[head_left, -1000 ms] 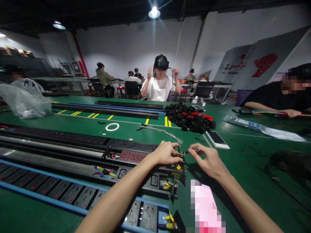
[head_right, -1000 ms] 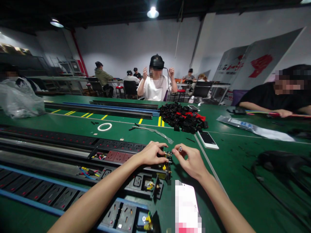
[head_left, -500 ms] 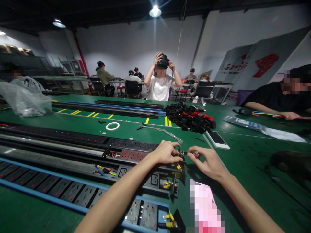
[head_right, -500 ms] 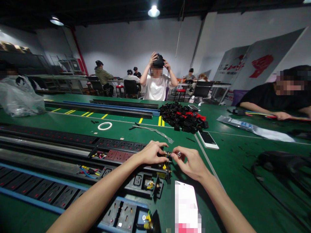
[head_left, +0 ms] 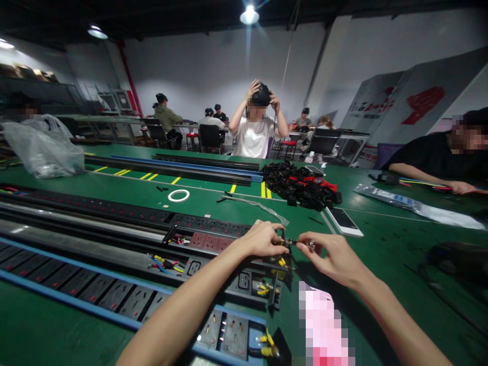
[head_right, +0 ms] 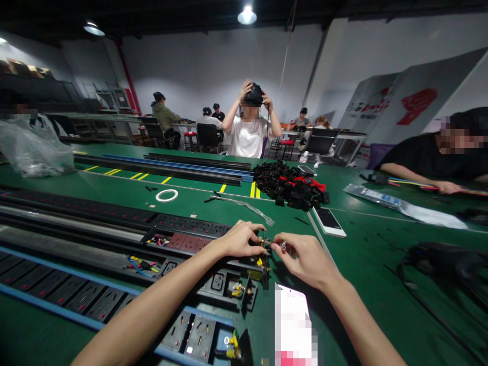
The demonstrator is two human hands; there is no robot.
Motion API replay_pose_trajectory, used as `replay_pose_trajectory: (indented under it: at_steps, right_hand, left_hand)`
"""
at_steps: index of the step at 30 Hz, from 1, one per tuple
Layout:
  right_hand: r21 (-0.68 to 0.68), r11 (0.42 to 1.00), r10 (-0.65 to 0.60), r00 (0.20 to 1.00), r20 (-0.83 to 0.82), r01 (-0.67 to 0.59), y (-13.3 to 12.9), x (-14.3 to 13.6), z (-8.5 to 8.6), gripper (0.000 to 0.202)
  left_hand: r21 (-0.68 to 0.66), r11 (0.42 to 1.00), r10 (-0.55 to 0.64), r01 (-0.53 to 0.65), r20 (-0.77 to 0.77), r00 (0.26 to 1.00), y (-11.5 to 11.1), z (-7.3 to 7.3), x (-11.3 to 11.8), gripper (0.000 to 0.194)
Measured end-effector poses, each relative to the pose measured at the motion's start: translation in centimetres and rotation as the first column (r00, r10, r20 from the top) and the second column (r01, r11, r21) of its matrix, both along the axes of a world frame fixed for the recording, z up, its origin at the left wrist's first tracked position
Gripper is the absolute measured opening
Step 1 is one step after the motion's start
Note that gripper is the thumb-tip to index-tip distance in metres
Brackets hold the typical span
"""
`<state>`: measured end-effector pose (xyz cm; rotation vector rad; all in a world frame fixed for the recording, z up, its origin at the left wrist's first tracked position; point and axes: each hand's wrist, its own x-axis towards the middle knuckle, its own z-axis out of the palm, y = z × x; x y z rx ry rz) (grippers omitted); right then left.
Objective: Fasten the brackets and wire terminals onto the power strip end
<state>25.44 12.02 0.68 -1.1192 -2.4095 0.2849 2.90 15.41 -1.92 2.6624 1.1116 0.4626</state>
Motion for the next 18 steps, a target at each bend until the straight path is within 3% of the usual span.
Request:
replay_pose_trajectory:
  at_steps: [18]
  right_hand:
    - [0.068, 0.997, 0.015, 0.999, 0.046, -0.018, -0.22, -0.17, -0.11, 0.026]
  left_hand:
    - [-0.006, 1.0, -0.001, 0.001, -0.015, 1.0, -0.16, 0.27, -0.07, 0.03]
